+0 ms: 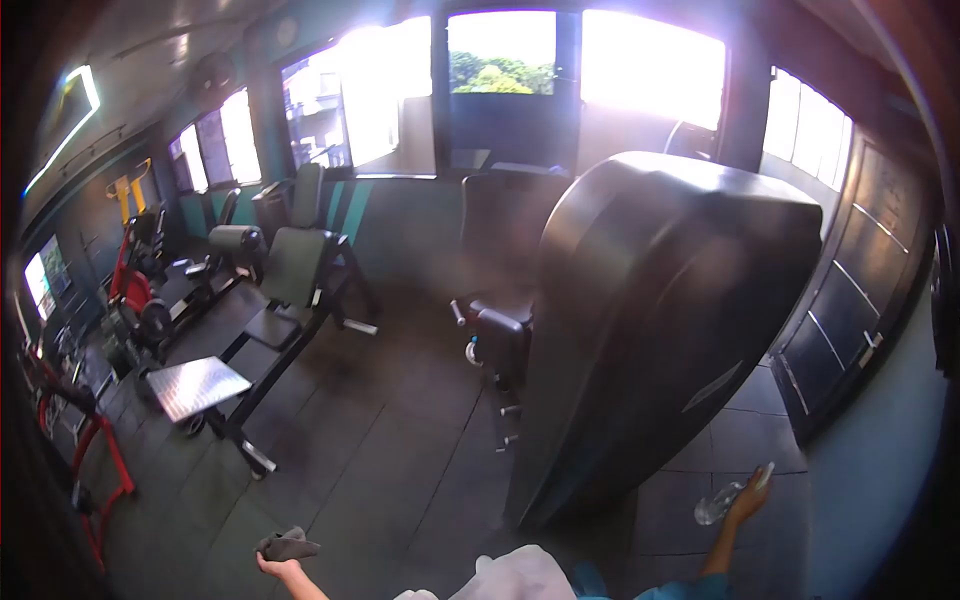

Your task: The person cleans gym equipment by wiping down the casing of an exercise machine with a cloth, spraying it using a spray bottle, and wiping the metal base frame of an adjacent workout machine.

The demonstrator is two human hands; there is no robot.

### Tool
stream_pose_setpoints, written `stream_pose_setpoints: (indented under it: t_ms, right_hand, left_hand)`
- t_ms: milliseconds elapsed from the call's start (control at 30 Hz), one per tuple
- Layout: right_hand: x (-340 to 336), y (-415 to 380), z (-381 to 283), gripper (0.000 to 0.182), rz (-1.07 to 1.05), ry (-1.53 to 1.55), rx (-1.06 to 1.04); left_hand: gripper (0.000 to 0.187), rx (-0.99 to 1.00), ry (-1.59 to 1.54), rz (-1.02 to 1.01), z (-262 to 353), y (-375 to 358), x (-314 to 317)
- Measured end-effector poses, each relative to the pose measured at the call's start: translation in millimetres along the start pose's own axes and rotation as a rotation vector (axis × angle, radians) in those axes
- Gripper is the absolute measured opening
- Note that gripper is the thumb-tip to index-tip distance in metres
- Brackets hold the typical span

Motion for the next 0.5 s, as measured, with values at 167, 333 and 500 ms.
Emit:
stream_pose_setpoints:
  t_ms: [167,333,500]
  right_hand:
    - [-19.9,-8.4,-121.5,0.042,0.188,0.339,-0.169]
    - [-59.8,-44.9,-241.2,0.039,0.208,0.346,-0.312]
    - [-94.3,-140.6,-328.6,0.05,0.263,0.409,-0.452]
  left_hand:
    - [0.037,0.178,-0.003,-0.046,-8.0,105.5,85.7]
    - [0.037,0.069,0.002,-0.221,-30.0,133.3,175.9]
    - [0.036,-0.052,0.088,-0.339,-89.2,181.9,262.7]
Point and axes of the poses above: each hand's wrist, its own y-axis towards the middle knuckle, its own x-axis out of the palm, z = x × y, the point moved 6 cm from there along y, towards the middle knuckle, and after that the axes turned 5 degrees about -z, right-handed, at the moved point
